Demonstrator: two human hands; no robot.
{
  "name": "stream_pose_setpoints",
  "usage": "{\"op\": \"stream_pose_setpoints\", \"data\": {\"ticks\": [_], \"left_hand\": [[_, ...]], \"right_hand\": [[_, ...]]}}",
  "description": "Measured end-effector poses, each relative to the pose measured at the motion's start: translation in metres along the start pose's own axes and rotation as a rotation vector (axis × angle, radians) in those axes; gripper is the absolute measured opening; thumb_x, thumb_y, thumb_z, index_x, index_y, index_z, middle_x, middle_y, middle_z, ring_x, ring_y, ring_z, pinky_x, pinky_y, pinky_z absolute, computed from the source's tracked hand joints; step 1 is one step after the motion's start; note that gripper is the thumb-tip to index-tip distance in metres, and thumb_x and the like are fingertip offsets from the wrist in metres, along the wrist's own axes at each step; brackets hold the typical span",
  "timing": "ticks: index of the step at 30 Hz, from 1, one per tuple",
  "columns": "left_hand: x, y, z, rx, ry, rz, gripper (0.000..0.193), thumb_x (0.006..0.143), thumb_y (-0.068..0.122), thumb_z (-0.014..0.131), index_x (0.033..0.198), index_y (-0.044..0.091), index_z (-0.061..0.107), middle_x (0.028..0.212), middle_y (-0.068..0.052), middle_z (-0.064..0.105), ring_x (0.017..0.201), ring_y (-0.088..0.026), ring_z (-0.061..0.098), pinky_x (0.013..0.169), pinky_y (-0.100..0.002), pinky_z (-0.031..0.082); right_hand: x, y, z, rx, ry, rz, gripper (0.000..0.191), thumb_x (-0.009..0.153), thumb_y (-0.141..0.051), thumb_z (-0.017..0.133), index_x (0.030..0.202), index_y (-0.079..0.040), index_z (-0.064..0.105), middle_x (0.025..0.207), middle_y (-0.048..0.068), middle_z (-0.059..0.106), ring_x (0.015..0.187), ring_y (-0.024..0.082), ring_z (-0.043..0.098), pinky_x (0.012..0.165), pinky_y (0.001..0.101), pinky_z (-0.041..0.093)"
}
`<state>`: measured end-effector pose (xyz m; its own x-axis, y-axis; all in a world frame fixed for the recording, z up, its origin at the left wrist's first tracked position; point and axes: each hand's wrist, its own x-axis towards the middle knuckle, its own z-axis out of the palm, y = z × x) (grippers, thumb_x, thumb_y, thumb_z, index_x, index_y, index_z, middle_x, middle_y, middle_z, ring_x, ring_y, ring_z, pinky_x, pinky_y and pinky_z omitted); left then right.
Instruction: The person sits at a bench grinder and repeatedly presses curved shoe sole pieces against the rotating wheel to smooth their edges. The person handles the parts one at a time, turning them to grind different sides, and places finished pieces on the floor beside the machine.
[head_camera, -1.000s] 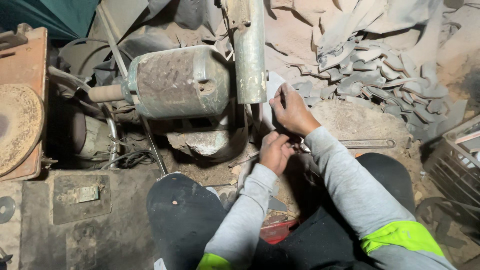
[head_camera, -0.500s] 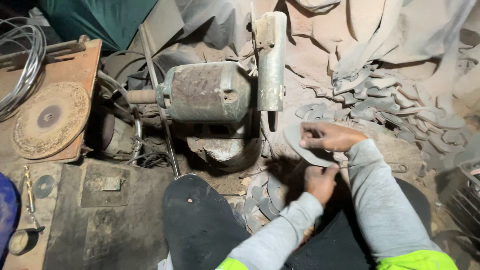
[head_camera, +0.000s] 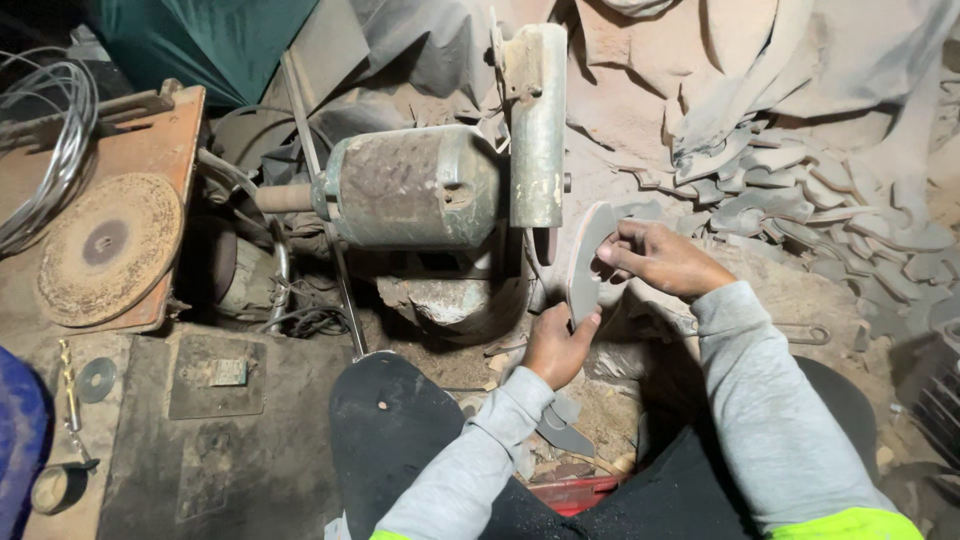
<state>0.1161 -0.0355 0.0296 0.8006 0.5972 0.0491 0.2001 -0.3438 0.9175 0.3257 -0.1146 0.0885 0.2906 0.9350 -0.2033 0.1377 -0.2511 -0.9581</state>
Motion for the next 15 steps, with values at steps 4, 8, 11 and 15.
{"op": "stream_pose_setpoints", "data": {"ticks": [4,8,11,15], "left_hand": [[0.021,-0.006,0.018,-0.089,0.008,0.036,0.021,0.093,0.019,0.067,0.105,0.003,0.074,0.097,-0.015,0.077,0.090,-0.030,0.075,0.081,-0.039,0.057],[0.038,-0.012,0.025,-0.120,-0.029,0.090,0.021,0.096,0.018,0.067,0.109,0.002,0.074,0.097,-0.014,0.077,0.088,-0.023,0.073,0.079,-0.038,0.056],[0.044,-0.014,0.023,-0.083,-0.141,-0.300,0.025,0.097,0.024,0.067,0.105,0.001,0.072,0.073,-0.014,0.068,0.065,-0.022,0.065,0.062,-0.035,0.052],[0.053,-0.017,0.019,-0.535,-0.221,-0.300,0.023,0.099,0.019,0.064,0.106,-0.001,0.070,0.077,-0.004,0.061,0.066,-0.013,0.057,0.059,-0.029,0.052]], "right_hand": [[0.014,0.010,-0.015,-0.128,0.073,-0.022,0.041,0.097,-0.037,0.064,0.121,-0.004,0.070,0.098,0.004,0.076,0.088,0.012,0.068,0.078,0.0303,0.056],[0.024,0.020,-0.027,-0.095,0.083,0.021,0.040,0.097,-0.036,0.063,0.118,-0.004,0.071,0.094,0.004,0.076,0.082,0.013,0.067,0.074,0.0309,0.056],[0.032,0.021,-0.026,-0.118,0.090,0.029,0.039,0.096,-0.037,0.064,0.116,-0.004,0.071,0.092,0.004,0.075,0.081,0.013,0.066,0.073,0.0309,0.055],[0.042,0.018,-0.013,0.019,0.092,-0.001,0.036,0.096,-0.036,0.067,0.107,-0.002,0.068,0.087,0.001,0.072,0.080,0.008,0.064,0.072,0.0278,0.055]]}}
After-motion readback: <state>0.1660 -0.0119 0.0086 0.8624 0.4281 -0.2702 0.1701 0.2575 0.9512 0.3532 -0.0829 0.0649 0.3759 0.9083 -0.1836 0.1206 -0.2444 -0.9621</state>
